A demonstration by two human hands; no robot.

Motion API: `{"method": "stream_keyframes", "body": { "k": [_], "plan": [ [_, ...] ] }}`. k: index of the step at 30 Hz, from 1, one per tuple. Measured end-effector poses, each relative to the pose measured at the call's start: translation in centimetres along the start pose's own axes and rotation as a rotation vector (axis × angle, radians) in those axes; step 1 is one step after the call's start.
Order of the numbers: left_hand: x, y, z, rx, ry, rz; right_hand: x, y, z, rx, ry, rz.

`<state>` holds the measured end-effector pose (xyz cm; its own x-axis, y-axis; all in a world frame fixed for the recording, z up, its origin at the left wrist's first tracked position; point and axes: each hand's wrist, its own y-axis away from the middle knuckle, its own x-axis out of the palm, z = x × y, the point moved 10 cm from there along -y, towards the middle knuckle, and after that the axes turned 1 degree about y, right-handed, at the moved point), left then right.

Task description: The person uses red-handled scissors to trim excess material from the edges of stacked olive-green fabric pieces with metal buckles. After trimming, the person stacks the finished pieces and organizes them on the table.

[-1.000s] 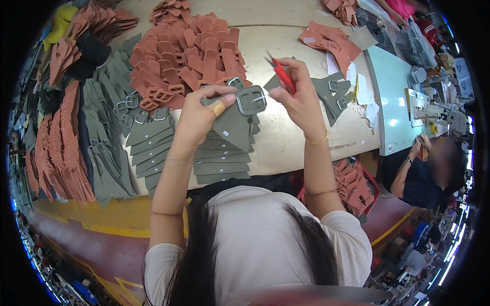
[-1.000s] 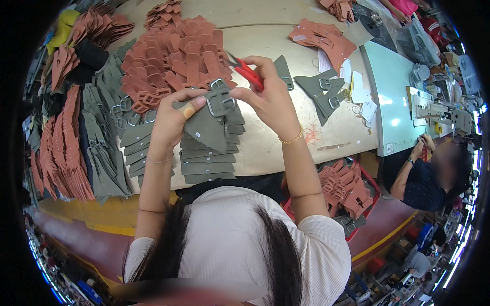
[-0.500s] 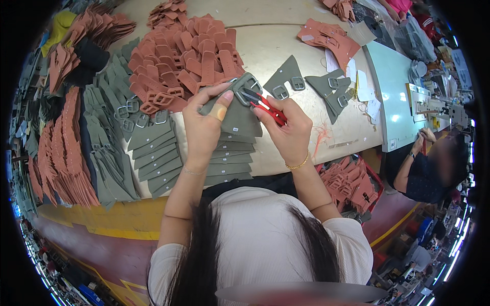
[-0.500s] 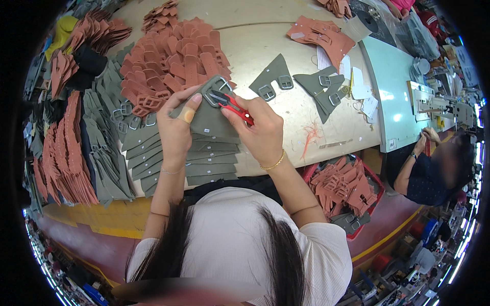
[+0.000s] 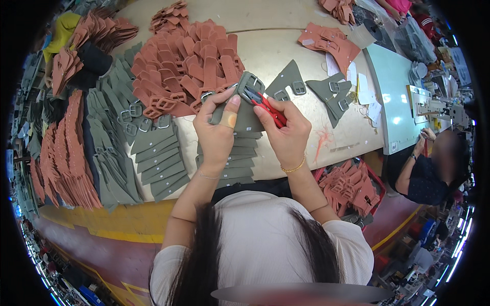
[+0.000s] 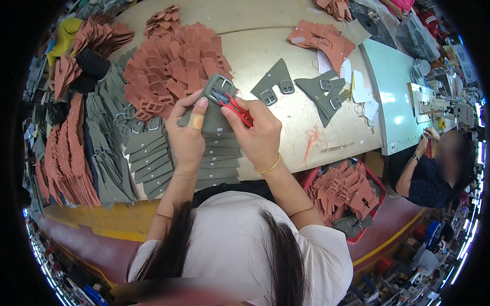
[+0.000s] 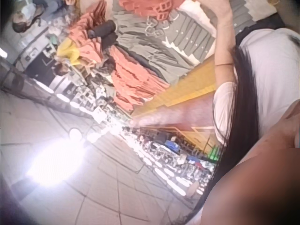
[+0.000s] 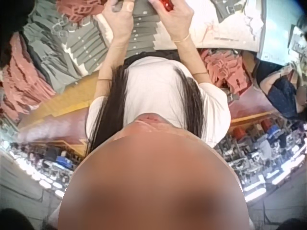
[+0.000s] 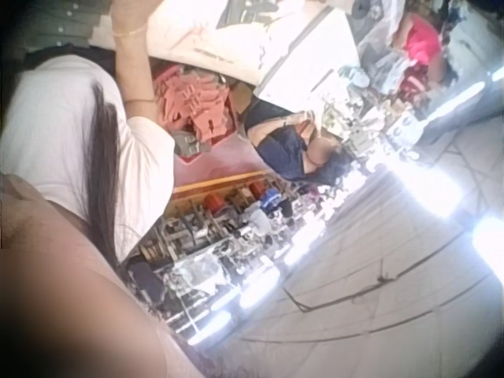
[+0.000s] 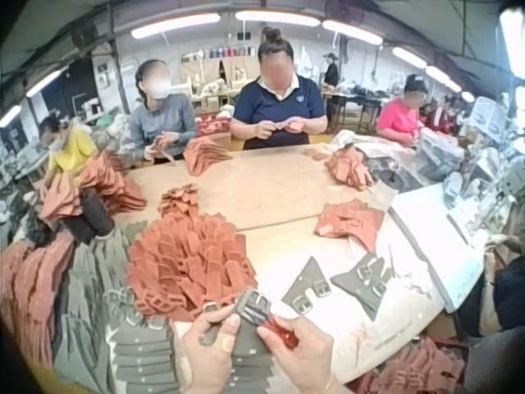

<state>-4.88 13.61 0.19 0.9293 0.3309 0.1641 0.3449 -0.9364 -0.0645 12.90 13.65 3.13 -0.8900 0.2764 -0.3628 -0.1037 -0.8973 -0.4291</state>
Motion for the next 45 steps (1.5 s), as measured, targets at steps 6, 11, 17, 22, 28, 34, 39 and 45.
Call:
{"method": "stream_keyframes", "body": {
  "k": [6,11,17,22,28,34,39,45],
  "plan": [
    [-0.3,-0.2,0.5,0.005,0.096,-0.012,0.8,0.1,-0.8,0.059,-0.124,0.016],
    [-0.5,-0.7,1.0,-0.073,0.252,0.054,0.3,0.6,-4.1,0.338,-0.416,0.040],
    [0.5,-0.5,1.2,-0.167,0.428,0.175,0.9,-1.9,-5.6,0.366,-0.628,0.138],
    [2.1,0.5,1.7,-0.412,0.844,0.244,4.2,-1.2,-5.5,0.602,-0.856,0.284],
    [2.2,2.5,1.7,-0.351,0.539,0.221,5.2,-0.5,-4.7,0.634,-0.823,0.230],
    [1.2,1.6,-0.1,-0.180,0.322,0.223,1.5,-1.3,-1.4,0.252,-0.441,0.181],
    [1.1,2.2,-1.3,-0.065,0.110,0.189,1.5,-0.8,-0.4,0.180,-0.330,0.169],
    [0.5,2.3,-2.4,0.057,-0.066,0.156,2.0,-0.7,0.0,0.078,-0.093,0.190]
  ]
}}
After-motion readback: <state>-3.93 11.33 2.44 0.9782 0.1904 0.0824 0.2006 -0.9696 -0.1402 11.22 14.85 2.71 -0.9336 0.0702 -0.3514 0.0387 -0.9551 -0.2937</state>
